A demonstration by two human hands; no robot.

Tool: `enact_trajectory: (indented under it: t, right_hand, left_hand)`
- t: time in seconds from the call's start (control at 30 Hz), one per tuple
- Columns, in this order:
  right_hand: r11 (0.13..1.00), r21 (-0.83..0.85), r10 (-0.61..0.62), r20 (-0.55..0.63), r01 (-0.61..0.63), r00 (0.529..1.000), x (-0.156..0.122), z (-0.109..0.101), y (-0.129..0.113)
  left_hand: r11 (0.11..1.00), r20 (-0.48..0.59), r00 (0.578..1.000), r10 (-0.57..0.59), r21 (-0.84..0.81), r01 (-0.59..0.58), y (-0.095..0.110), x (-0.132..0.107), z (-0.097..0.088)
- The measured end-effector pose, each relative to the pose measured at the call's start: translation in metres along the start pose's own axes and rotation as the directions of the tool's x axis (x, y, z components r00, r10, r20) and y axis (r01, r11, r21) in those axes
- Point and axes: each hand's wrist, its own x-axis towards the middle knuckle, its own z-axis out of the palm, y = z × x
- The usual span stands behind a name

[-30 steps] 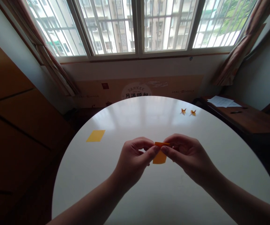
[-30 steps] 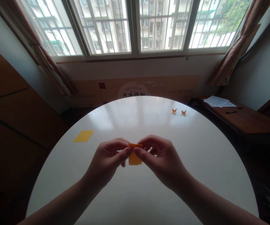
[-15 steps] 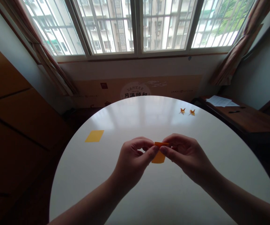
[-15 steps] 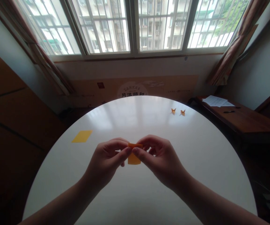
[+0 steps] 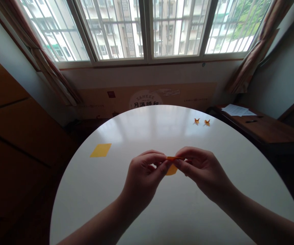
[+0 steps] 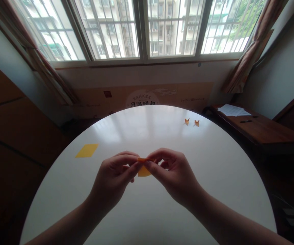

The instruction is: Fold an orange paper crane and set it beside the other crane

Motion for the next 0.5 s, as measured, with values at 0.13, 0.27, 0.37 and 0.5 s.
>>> enact_trajectory:
  t: [0.13,0.27,0.37,0.5]
  right_hand:
    - [0.995,0.093,0.034,0.026,-0.036,0.999,0.0019,-0.0037,0.0065]
    - [0.99,0.113,0.075,0.04,-0.079,0.996,0.0029,-0.0055,0.0068]
    - [0.985,0.14,0.098,0.049,-0.104,0.994,0.0036,-0.0047,0.0047]
    - [0.976,0.173,0.126,0.049,-0.133,0.991,0.0049,-0.0039,0.0052]
  left_hand:
    - [0.999,-0.029,1.0,0.011,-0.034,-0.012,-0.0014,-0.0003,0.0004]
    - [0.998,-0.038,0.999,0.001,-0.061,-0.004,-0.0042,0.0004,0.0011]
    - [0.995,-0.029,0.999,-0.033,-0.098,0.03,-0.0044,0.0013,0.0013]
    - [0.981,0.003,0.994,-0.105,-0.164,0.104,-0.0043,0.002,0.0008]
